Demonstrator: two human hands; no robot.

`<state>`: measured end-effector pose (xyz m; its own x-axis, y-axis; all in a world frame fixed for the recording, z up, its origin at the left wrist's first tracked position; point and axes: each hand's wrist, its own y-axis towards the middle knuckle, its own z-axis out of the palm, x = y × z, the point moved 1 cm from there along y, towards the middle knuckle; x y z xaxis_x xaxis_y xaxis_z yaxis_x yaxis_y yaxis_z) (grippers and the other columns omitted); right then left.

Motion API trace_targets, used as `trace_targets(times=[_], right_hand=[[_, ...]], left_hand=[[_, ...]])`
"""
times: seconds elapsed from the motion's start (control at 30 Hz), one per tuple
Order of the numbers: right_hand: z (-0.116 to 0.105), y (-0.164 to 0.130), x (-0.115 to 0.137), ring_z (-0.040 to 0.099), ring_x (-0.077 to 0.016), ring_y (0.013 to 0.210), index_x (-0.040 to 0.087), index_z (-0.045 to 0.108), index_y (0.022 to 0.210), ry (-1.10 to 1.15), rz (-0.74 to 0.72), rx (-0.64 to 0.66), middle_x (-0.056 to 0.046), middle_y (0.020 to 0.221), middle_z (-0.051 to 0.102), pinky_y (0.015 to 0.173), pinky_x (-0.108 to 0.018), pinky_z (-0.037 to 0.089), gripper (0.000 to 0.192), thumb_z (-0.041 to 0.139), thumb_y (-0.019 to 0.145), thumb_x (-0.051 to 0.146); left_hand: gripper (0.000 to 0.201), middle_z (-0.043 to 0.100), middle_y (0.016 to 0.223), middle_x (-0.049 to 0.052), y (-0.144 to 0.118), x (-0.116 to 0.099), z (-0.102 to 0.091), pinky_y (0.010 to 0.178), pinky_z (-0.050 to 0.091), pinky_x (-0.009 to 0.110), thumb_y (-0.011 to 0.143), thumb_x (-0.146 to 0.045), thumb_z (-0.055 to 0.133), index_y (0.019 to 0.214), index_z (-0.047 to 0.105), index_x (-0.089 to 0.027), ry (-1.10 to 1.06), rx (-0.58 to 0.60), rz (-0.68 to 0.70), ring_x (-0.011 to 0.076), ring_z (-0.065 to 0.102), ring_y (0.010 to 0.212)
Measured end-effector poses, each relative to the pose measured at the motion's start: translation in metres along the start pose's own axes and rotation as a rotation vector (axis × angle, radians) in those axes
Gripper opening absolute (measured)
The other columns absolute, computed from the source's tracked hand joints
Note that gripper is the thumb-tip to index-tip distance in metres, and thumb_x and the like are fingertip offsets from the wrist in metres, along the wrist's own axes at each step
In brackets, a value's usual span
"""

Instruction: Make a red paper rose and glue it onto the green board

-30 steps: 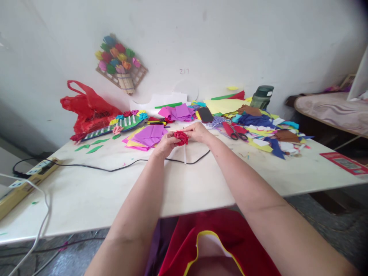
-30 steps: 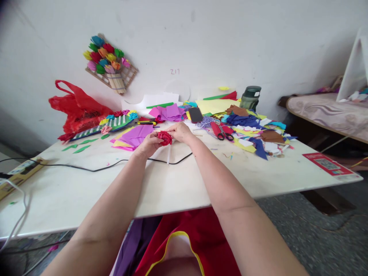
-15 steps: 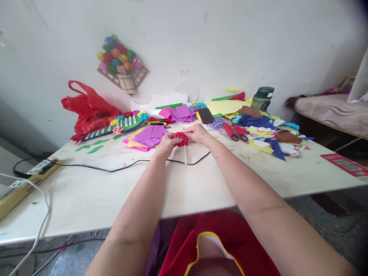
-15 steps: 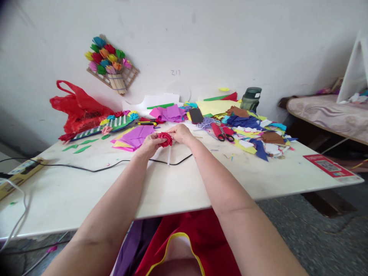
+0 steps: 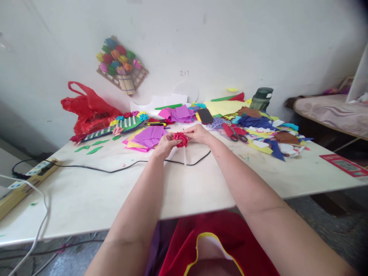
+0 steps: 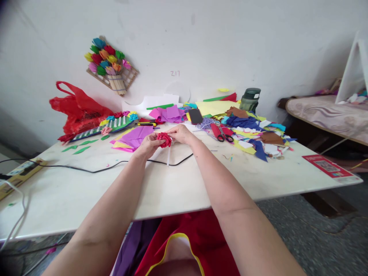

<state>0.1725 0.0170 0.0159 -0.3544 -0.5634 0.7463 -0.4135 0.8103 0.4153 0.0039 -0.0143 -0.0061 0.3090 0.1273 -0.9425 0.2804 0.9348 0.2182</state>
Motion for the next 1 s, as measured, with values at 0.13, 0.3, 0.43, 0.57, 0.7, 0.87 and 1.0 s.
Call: trace_targets(times=[0.13,0.3,0.43,0.57,0.7,0.87,1.0], right_hand=[[0.001,0.0,-0.003,0.065,-0.0154,0.065,0.017,0.076,0.091,0.014,-0.006,-0.006,-0.006,0.075,0.074,0.064,-0.026,0.052,0.02,0.065,0.078,0.026],[0.001,0.002,-0.005,0.066,-0.016,0.065,0.017,0.077,0.089,-0.015,-0.055,-0.022,-0.004,0.076,0.074,0.061,-0.025,0.051,0.02,0.063,0.076,0.025],[0.0,0.001,0.0,0.068,-0.0181,0.074,0.02,0.076,0.093,-0.107,-0.085,-0.026,-0.004,0.084,0.075,0.068,-0.027,0.052,0.023,0.06,0.076,0.019],[-0.002,0.0,0.008,0.069,-0.0188,0.082,0.021,0.076,0.094,-0.254,-0.129,-0.037,-0.003,0.088,0.075,0.074,-0.027,0.05,0.026,0.058,0.076,0.013],[-0.002,-0.002,0.014,0.067,-0.0171,0.079,0.022,0.075,0.099,-0.435,-0.156,-0.051,-0.003,0.088,0.075,0.07,-0.025,0.046,0.033,0.054,0.077,0.01],[-0.001,-0.003,0.016,0.064,-0.0154,0.075,0.023,0.076,0.096,-0.581,-0.156,-0.048,-0.003,0.083,0.074,0.066,-0.023,0.041,0.035,0.052,0.076,0.007],[0.0,-0.002,0.016,0.062,-0.014,0.073,0.023,0.075,0.099,-0.573,-0.157,-0.046,-0.002,0.08,0.073,0.065,-0.023,0.039,0.036,0.052,0.076,0.008]], left_hand=[[0.033,0.068,0.071,0.002,0.0,0.001,0.0,0.067,0.044,0.027,0.049,-0.019,0.084,0.077,0.066,-0.015,-0.025,0.014,0.011,0.0134,0.06,0.066],[0.031,0.067,0.069,0.002,0.001,0.001,-0.001,0.064,0.044,0.027,0.05,-0.02,0.085,0.074,0.065,-0.015,-0.045,0.022,0.025,0.0134,0.059,0.063],[0.03,0.067,0.07,0.003,0.002,0.003,-0.002,0.067,0.045,0.028,0.052,-0.021,0.084,0.076,0.067,-0.015,-0.038,0.035,0.024,0.014,0.06,0.064],[0.03,0.068,0.073,0.003,0.002,0.003,-0.002,0.068,0.045,0.028,0.053,-0.021,0.083,0.079,0.068,-0.015,-0.043,0.026,0.014,0.0139,0.061,0.065],[0.027,0.067,0.073,0.004,0.001,0.002,0.0,0.066,0.046,0.027,0.053,-0.019,0.081,0.076,0.067,-0.014,-0.07,-0.012,0.01,0.0131,0.06,0.065],[0.012,0.067,0.068,0.003,0.004,0.001,0.0,0.064,0.048,0.028,0.06,-0.02,0.072,0.068,0.064,-0.015,-0.169,-0.14,-0.037,0.0147,0.06,0.063],[0.012,0.064,0.061,0.003,0.007,0.001,-0.002,0.061,0.049,0.029,0.07,-0.027,0.062,0.065,0.061,-0.016,-0.216,-0.25,-0.09,0.0159,0.06,0.058]])
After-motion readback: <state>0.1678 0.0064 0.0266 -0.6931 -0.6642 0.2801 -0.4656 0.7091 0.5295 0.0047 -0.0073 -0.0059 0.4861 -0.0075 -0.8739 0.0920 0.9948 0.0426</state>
